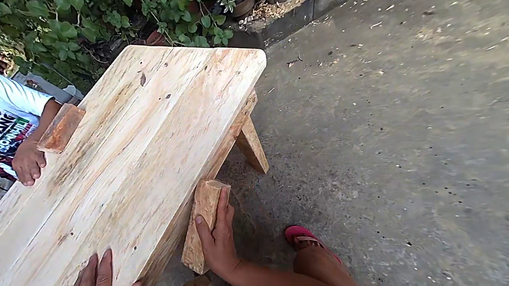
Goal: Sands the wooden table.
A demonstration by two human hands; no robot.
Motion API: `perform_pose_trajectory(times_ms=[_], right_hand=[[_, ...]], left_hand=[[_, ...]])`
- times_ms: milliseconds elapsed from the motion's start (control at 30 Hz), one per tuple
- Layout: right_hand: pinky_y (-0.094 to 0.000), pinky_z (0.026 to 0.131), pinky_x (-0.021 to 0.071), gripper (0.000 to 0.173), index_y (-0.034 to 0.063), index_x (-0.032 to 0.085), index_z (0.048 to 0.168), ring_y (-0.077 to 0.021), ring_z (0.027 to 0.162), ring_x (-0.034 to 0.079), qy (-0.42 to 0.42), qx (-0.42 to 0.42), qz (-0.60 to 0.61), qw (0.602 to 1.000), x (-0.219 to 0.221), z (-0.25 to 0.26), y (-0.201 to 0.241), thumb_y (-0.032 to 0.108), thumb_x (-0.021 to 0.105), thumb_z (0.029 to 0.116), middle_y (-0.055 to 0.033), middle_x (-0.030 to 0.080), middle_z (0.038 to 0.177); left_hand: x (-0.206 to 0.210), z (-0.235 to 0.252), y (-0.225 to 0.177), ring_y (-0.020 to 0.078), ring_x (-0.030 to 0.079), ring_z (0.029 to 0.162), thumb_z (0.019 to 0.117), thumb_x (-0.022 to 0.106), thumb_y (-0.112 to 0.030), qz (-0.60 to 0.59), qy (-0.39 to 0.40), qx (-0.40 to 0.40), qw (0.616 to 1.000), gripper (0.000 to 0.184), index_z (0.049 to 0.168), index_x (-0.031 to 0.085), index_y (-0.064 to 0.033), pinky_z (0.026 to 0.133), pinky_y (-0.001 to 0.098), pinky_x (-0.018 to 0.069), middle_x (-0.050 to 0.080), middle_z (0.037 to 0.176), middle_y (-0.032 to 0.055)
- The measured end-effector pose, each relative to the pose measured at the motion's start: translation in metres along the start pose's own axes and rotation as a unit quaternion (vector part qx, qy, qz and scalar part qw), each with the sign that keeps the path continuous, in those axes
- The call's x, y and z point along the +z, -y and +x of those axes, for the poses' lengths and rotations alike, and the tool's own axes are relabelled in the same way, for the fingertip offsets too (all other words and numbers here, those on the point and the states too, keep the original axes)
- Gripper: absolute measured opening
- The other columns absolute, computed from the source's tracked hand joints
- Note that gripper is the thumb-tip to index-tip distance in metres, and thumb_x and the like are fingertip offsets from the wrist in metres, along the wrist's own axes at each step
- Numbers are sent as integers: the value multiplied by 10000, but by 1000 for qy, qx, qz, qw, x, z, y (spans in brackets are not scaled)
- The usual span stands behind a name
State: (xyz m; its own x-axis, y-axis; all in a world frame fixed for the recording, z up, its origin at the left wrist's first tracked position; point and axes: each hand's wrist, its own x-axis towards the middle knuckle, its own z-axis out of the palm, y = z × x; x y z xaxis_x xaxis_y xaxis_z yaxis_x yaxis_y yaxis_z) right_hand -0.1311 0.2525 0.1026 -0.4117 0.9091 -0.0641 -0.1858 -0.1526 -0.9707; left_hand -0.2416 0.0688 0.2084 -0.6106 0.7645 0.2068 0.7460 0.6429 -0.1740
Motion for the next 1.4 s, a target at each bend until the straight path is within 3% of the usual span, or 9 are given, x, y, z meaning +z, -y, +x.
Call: perform_pose_trajectory(times_ms=[200,433,567,633,700,800,900,1133,1400], right_hand=[[-530,1104,441,868,159,-20,1668,-457,1380,448,-80,42,1,996,-38,116,13,304,566,1044,-363,265,1582],[-463,924,565,869,-19,165,1632,-414,1157,597,16,-5,-10,1000,-7,6,0,338,624,986,-409,395,1426],[-531,1037,497,841,26,115,1649,-462,1284,521,-28,42,9,999,-34,65,15,305,586,1010,-398,347,1500],[-539,1114,432,851,145,28,1670,-451,1388,441,-56,79,50,994,-45,105,13,288,578,1037,-360,287,1574],[-541,1094,451,887,180,-4,1672,-445,1369,462,-61,74,55,994,-38,102,7,295,595,1029,-355,285,1577],[-514,976,540,903,27,85,1652,-449,1233,556,-5,26,22,999,-17,35,1,321,622,988,-411,338,1488],[-466,932,561,848,-22,216,1622,-418,1178,586,23,-10,3,1000,-10,0,-5,318,644,973,-408,387,1440],[-464,978,530,868,13,146,1643,-382,1221,565,13,20,40,999,-11,10,6,307,620,979,-380,384,1463],[-513,1074,462,870,161,15,1671,-427,1348,479,-118,0,-7,993,-29,114,20,297,582,1026,-348,293,1568]], left_hand=[[-2,0,0,568,406,1410,941,208,-799,6,2,5,1000,1003,1572,394,-42,1063,723,329,407,1560,329],[-3,-2,0,560,387,1429,950,222,-783,9,21,3,1000,990,1583,369,-36,1087,709,322,382,1579,323],[-4,-3,0,559,375,1436,950,223,-789,6,27,4,1000,996,1587,359,-35,1101,714,303,376,1580,327],[-4,-4,0,564,391,1424,954,213,-788,9,16,6,1000,996,1578,375,-29,1095,714,311,389,1570,333],[-4,-3,-1,568,403,1413,949,217,-786,11,10,4,1000,996,1572,385,-28,1089,718,320,396,1564,336],[-1,-3,0,552,400,1424,943,216,-799,10,12,0,1000,1000,1577,384,-44,1092,709,321,399,1570,321],[-1,-4,1,542,389,1437,946,212,-792,9,14,0,1000,997,1580,375,-40,1101,708,310,389,1577,319],[1,-2,1,549,412,1417,940,208,-805,6,-6,2,1000,999,1567,409,-55,1082,714,326,423,1559,311],[5,0,1,551,417,1410,922,191,-825,3,-14,-1,1000,1019,1567,418,-70,1055,720,333,429,1558,305]])
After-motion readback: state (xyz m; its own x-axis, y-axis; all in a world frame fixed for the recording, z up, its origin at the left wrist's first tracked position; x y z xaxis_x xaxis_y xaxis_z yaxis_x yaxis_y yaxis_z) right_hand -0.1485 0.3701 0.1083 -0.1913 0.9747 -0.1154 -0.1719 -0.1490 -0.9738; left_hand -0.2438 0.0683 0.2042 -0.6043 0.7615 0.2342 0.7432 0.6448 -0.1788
